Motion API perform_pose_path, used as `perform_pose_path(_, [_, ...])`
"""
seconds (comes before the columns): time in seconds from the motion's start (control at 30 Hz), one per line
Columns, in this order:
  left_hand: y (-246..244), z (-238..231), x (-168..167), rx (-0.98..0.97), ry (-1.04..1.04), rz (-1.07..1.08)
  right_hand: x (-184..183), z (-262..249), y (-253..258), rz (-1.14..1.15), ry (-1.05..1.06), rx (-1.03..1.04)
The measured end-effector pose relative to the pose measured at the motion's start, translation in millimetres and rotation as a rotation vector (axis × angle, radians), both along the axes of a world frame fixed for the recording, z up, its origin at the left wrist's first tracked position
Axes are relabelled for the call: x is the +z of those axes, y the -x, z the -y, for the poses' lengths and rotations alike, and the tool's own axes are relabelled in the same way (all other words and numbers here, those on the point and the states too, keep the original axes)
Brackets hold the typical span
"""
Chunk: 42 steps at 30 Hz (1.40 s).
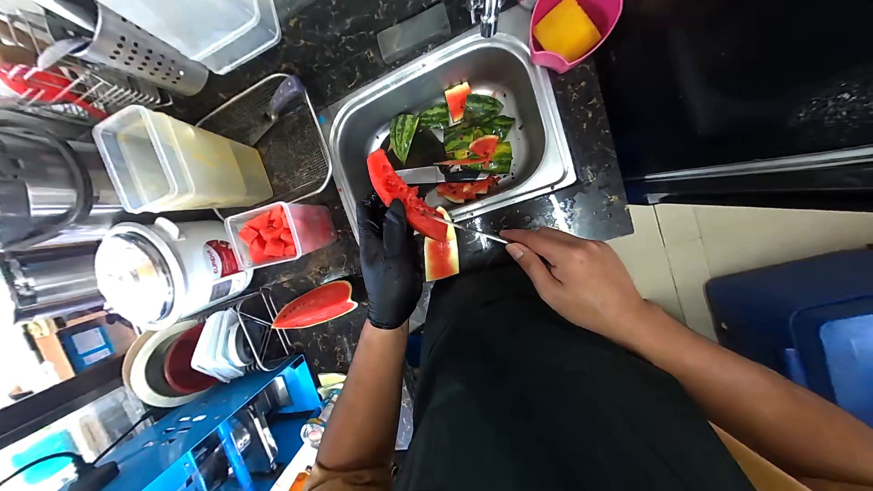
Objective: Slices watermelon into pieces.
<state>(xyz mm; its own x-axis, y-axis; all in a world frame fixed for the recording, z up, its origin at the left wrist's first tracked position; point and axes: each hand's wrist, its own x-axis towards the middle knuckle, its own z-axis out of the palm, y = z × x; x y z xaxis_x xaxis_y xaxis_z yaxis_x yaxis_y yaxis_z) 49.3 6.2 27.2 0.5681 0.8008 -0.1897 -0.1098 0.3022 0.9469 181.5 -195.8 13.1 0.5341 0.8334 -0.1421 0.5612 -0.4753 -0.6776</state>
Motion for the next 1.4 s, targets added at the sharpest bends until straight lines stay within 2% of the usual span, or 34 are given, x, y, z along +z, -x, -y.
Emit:
perform_pose_path(0.1, [1.0, 0.0, -1.0, 0.014, -0.001, -0.014, 0.4, 1.5, -3.1, -0.048, 0.02, -0.068])
perform_pose_path(0.3, [2.0, 0.3, -0.8, -0.005, -0.032, -0.013, 3.5, 4.4, 2.7, -0.026, -0.004, 0.03])
perform_pose_path(0.47, [2.3, 0.9, -1.2, -0.021, -0.053, 0.006, 3.3, 4.1, 2.1, -0.052, 0.026, -0.065])
perform_pose_path(0.77, [3.2, -2.1, 0.6, 0.009, -0.042, -0.001, 5.3, 12.7, 6.2, -0.01, 0.01, 0.02])
perform_pose_path(0.87, [2.9, -1.9, 2.0, 0.012, 0.006, 0.022, 4.3, 11.8, 6.6, -0.014, 0.002, 0.024])
perform_pose_path(1.03, [4.4, -0.5, 2.9, 0.038, 0.218, 0.073, 0.8, 9.8, 10.1, -0.025, 0.015, 0.012])
perform_pose_path(1.2, [3.6, 3.8, 1.8, 0.066, 0.199, 0.032, 0.5, 7.5, 14.0, 0.126, 0.013, -0.004])
perform_pose_path(1.27, [3.2, 2.1, 2.2, 0.078, 0.212, 0.026, -1.3, 7.8, 14.2, 0.047, 0.016, -0.038])
perform_pose_path(1.33, [3.2, 1.1, 2.1, 0.088, 0.212, -0.001, 0.1, 8.1, 9.8, -0.163, 0.061, -0.108])
perform_pose_path(1.4, [4.0, 0.3, 1.0, 0.089, 0.221, -0.001, -1.6, 8.3, 5.1, -0.224, 0.057, -0.137])
